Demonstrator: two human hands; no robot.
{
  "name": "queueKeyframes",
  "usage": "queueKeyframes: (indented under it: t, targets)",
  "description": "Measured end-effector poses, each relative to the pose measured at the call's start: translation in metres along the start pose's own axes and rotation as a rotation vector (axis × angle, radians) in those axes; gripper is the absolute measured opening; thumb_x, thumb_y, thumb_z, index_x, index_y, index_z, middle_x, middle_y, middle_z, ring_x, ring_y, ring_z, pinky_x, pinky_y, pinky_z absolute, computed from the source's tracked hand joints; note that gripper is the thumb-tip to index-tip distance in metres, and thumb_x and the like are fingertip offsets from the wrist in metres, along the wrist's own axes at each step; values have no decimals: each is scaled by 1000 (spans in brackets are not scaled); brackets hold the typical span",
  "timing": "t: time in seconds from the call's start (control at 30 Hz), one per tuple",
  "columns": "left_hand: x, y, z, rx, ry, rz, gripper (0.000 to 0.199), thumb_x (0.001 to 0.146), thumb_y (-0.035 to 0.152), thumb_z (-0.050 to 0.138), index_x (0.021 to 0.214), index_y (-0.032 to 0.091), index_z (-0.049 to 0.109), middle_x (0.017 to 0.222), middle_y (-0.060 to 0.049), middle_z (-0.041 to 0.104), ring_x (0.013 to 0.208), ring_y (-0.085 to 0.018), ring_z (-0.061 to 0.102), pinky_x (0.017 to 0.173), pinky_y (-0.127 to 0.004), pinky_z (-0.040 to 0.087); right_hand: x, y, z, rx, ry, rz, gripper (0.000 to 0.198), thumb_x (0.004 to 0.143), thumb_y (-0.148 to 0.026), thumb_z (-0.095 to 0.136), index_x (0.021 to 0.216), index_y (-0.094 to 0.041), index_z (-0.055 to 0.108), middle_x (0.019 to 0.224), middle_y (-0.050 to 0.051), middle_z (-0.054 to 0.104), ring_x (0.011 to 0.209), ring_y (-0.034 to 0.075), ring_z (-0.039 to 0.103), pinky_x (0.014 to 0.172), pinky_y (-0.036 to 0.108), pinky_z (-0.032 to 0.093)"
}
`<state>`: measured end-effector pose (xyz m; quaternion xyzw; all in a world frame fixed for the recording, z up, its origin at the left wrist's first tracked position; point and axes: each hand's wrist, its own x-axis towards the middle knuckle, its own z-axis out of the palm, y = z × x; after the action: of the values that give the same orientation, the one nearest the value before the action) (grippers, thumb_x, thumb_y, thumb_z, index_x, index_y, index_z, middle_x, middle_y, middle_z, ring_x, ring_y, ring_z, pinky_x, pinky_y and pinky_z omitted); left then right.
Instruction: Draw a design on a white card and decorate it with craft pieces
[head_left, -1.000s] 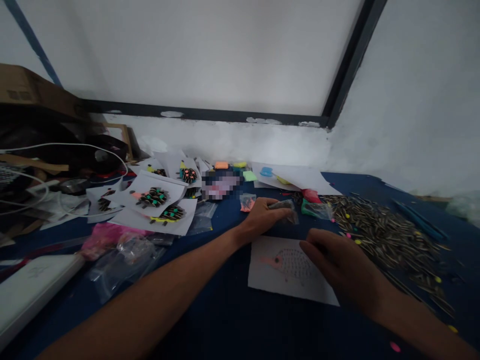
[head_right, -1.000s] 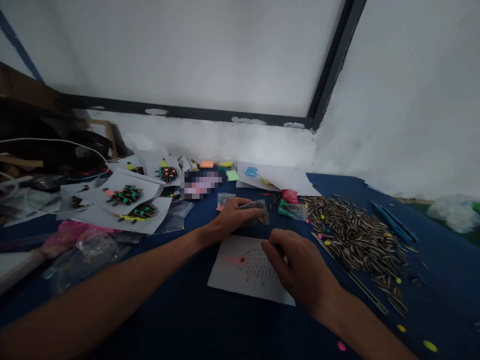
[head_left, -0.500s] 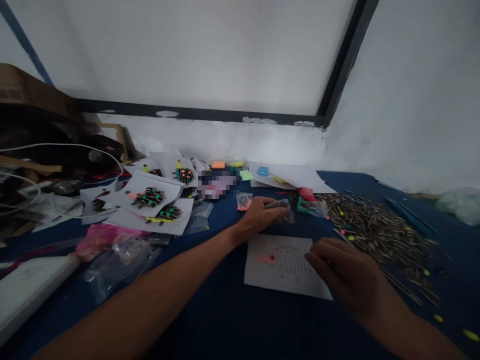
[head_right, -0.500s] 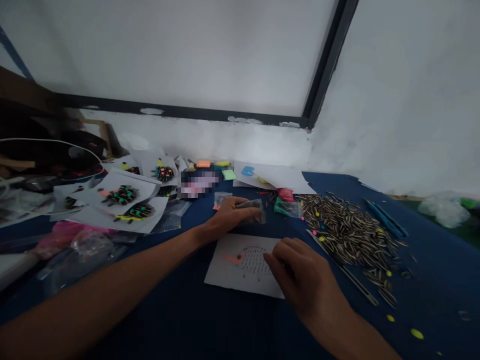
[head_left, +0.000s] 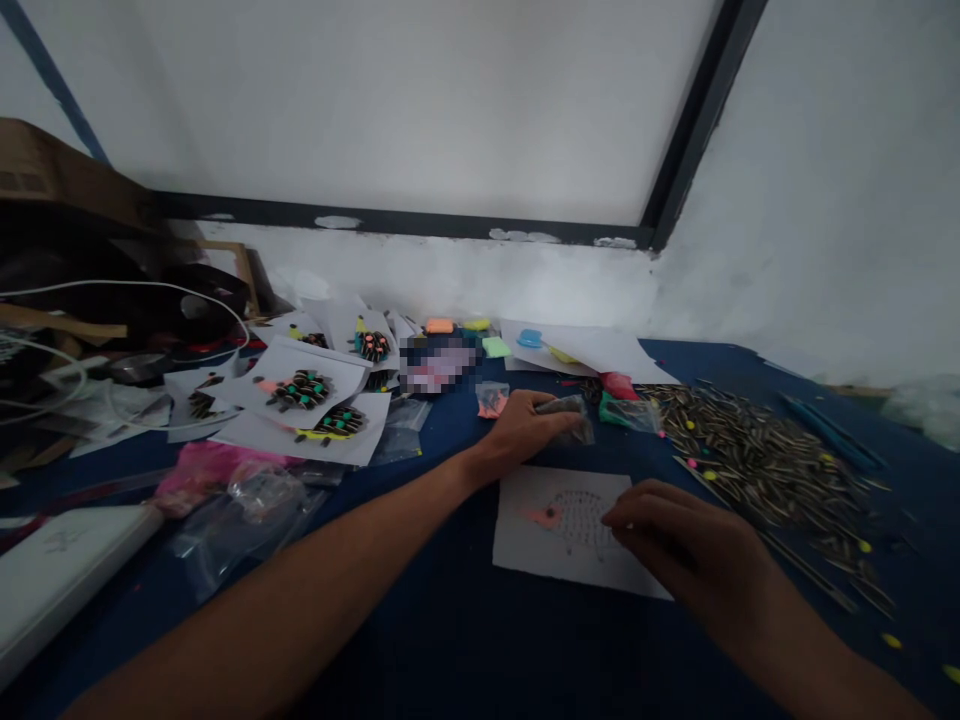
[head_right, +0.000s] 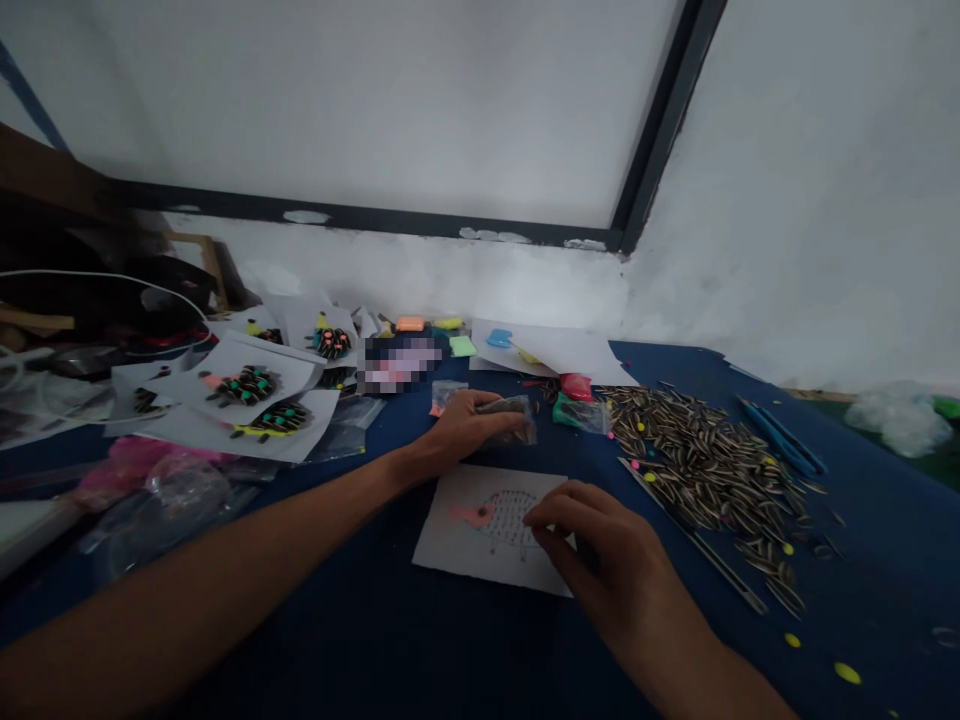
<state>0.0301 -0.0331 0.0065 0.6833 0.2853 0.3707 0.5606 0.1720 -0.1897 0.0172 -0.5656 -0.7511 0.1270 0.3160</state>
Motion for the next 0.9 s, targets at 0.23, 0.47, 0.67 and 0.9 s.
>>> queueKeyframes:
  t: [0.23,0.47,0.67,0.9]
  targets:
    - [-1,4,1,-27,4,-42,28,68,31,67,53,15,50,50,6,38,47,-5,32,47,-23,24,0,1,-1,-27,-29,76,7,83,-25,57,77,-23,60,73,1,61,59,12,57,48,22,44]
    - [-2,4,0,-7,-1,-36,28,68,33,67,52,15,51,50,6,38,47,-6,33,47,-23,23,2,-3,1,57,1,37,18,87,-27,52,86,-25,70,84,4,68,68,15,64,53,23,49]
    - [0,3,1,-14,13,-52,28,69,32,67,53,15,52,49,6,38,46,-5,32,46,-22,22,-7,-7,0,-48,78,59,12,86,-27,54,85,-25,65,76,1,66,58,13,61,45,21,46]
    - [0,0,1,-15,7,-57,24,68,32,67,57,14,56,50,5,42,46,-5,34,46,-22,22,-11,-10,1,-186,6,-45,15,91,-26,48,84,-25,61,83,2,64,69,14,61,54,23,48]
